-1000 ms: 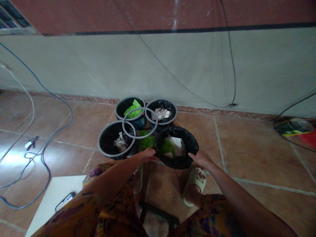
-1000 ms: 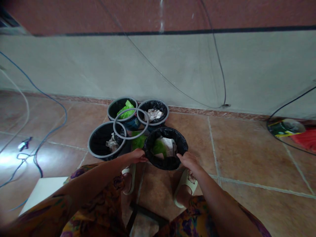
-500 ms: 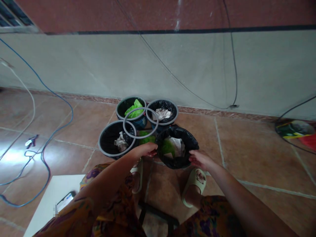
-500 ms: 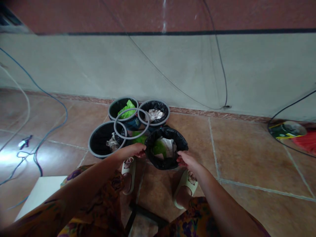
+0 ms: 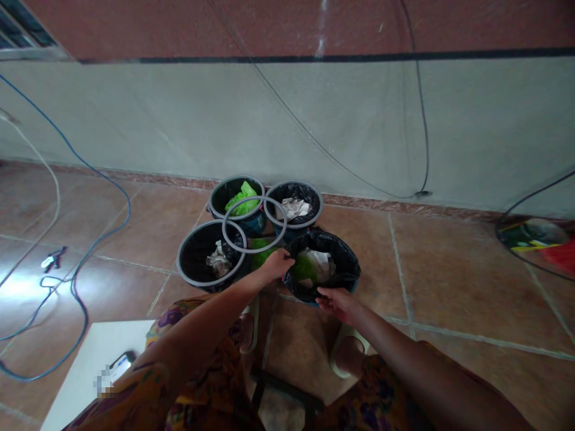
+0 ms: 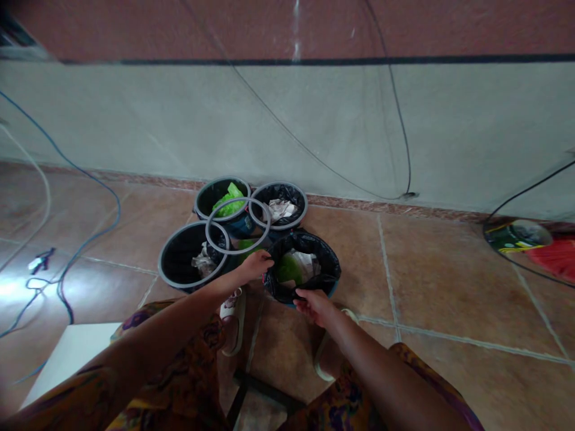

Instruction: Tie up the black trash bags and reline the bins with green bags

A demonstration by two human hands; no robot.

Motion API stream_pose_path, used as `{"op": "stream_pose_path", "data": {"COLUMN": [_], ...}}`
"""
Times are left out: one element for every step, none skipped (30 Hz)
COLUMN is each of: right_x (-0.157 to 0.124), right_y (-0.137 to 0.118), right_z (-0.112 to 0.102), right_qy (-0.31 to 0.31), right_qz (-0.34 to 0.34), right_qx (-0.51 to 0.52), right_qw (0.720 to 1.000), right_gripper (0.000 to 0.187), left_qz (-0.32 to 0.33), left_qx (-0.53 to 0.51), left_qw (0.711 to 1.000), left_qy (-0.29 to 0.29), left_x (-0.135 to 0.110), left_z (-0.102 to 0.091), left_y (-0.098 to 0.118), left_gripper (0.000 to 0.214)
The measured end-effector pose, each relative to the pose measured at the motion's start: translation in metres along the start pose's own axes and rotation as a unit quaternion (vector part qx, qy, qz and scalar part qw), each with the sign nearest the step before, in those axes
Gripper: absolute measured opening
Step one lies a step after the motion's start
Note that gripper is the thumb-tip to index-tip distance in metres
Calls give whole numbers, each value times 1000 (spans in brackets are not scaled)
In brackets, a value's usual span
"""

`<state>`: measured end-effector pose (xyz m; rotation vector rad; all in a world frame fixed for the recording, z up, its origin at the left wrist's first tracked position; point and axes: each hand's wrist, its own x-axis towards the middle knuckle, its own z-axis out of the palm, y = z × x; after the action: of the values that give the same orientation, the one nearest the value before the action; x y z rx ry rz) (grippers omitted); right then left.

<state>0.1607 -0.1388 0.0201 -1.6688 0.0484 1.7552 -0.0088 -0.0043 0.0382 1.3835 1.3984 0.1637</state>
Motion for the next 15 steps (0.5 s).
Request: {"op": "stream_pose_path", "data": {"right_x": [0,0,-1,-2,-4,-6,-7,-8,-9,-8,-7,-5,-1,3,8], "right_y": [-3,-7,-12,-19,-26,-34,-43,-51,-60,-67,-74,-79,-83,-86,-86], "right_z": [4,9,12,15,17,18,16,14,9,4,-4,-12,-22,-32,-42], "right_qy": [7,9,2,-11,-27,-41,-51,-54,-44,-23,4,36,75,117,154], "right_qz": [1,-2,-11,-23,-41,-64,-88,-112,-134,-154,-172,-187,-200,-211,-221], "right_qx": [8,20,34,49,62,70,71,66,57,46,34,21,8,-9,-32], "right_qw": [1000,1000,999,998,997,995,992,990,988,987,985,981,977,970,962], "right_gripper": [17,18,18,17,15,13,12,11,10,9,9,8,6,4,2], "left_qz": [35,76,118,155,182,203,220,230,232,229,222,217,216,221,235], "left_qx": [45,89,126,150,157,160,166,180,201,226,252,274,290,298,300], "left_qw": [998,993,985,975,967,961,954,949,945,941,936,932,929,926,923], "left_qy": [3,-6,-25,-53,-81,-102,-114,-118,-115,-109,-101,-91,-80,-70,-60], "left_x": [-4,-8,-14,-20,-26,-31,-35,-38,-38,-38,-36,-33,-31,-28,-27], "left_z": [3,7,11,15,19,23,26,29,30,31,31,31,29,27,25], "left_y": [3,6,8,10,11,12,11,9,7,4,1,-2,-3,-3,-2], "left_gripper": [26,40,53,64,72,75,76,71,61,47,31,19,13,13,15]}}
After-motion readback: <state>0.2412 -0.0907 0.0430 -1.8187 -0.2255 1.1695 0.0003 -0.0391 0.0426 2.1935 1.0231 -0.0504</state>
